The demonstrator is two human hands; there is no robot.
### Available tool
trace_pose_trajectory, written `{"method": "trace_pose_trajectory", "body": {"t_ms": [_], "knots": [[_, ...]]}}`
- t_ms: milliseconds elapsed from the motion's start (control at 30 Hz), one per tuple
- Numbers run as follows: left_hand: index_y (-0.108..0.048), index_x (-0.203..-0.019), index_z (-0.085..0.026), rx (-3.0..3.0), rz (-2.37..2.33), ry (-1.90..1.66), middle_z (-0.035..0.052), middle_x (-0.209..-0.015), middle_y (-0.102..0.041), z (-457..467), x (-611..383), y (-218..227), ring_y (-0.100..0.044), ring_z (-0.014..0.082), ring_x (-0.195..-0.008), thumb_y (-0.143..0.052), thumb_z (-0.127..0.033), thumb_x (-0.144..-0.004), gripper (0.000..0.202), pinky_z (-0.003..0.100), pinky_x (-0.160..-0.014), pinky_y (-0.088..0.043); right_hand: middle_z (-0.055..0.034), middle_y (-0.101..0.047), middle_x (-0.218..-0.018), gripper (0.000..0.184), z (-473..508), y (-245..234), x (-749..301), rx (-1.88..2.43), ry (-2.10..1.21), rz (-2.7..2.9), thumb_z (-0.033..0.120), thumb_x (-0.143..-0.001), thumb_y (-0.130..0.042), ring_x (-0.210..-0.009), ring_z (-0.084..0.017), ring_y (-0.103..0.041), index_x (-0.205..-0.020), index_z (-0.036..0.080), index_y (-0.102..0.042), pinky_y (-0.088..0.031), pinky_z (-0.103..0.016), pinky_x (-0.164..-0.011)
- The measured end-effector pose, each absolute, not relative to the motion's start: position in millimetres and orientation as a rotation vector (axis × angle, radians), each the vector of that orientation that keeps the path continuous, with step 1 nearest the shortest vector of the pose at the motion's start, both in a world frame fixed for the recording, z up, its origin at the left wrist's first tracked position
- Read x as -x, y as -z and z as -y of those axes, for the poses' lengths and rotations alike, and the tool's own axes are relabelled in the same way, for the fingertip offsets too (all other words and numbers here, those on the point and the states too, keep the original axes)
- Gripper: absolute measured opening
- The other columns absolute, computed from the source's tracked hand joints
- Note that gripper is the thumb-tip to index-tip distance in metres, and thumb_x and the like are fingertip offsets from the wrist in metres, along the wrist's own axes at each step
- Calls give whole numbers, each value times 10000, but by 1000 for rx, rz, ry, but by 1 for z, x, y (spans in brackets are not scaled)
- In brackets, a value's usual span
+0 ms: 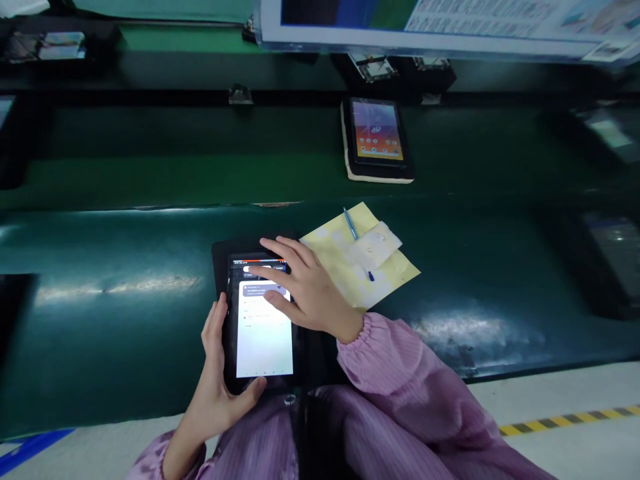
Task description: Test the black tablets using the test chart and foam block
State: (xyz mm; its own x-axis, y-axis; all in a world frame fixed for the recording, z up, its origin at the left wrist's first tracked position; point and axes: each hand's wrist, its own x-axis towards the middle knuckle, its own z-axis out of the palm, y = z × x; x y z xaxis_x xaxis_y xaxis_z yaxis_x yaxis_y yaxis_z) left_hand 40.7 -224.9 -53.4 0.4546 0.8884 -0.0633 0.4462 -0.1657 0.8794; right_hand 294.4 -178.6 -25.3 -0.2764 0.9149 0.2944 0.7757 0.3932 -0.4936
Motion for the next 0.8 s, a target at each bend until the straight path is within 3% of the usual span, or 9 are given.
{"method": "trace_pose_trajectory", "body": {"t_ms": [200, 367, 467, 567, 700, 800], "knots": [[-66, -1721, -332, -1762, -1191, -554, 108, -1797, -127, 238, -36, 48, -123, 438, -1651, -773, -444, -888, 1098, 747, -1288, -199, -93, -418, -1708, 550, 176, -1, -313, 1527, -257, 2215, 570, -1114, -361, -1603, -324, -321, -1513, 267, -587, -260, -615, -1314], [-81, -1717, -372, -1703, -1309, -504, 101, -1777, -186, 260, -34, 44, -230, 462, -1620, -758, -528, -879, 1088, 747, -1268, -297, -79, -584, -1556, 516, 184, -21, -389, 1714, 16, 1868, 485, -1143, -275, -1508, -337, -446, -1463, 288, -628, -366, -612, -1227], [-73, -1714, -386, -1700, -1331, -517, 109, -1773, -185, 264, -36, 50, -239, 474, -1613, -784, -528, -861, 1120, 777, -1252, -296, -121, -682, -1404, 506, 187, -18, -436, 1826, 131, 1676, 412, -1147, -289, -1354, -336, -583, -1377, 219, -697, -446, -583, -1131], [-66, -1715, -353, -1761, -1343, -536, 155, -1763, -178, 264, -38, 59, -254, 493, -1598, -816, -482, -848, 1154, 801, -1219, -311, -132, -703, -1347, 457, 189, -14, -454, 1916, 147, 1595, 377, -1132, -341, -1284, -341, -622, -1347, 226, -716, -464, -597, -1092], [-79, -1716, -328, -1876, -1341, -587, 199, -1734, -229, 262, -37, 68, -300, 487, -1577, -846, -430, -834, 1174, 781, -1208, -336, -107, -648, -1439, 357, 191, -16, -407, 1811, -29, 1861, 347, -1090, -467, -1378, -358, -546, -1333, 274, -718, -454, -630, -1140], [-87, -1717, -317, -1939, -1332, -615, 207, -1729, -243, 260, -33, 74, -329, 480, -1566, -884, -435, -797, 1223, 750, -1203, -374, -75, -575, -1560, 360, 186, -19, -359, 1635, -198, 2150, 272, -1081, -474, -1490, -332, -454, -1355, 282, -706, -441, -584, -1203]]}}
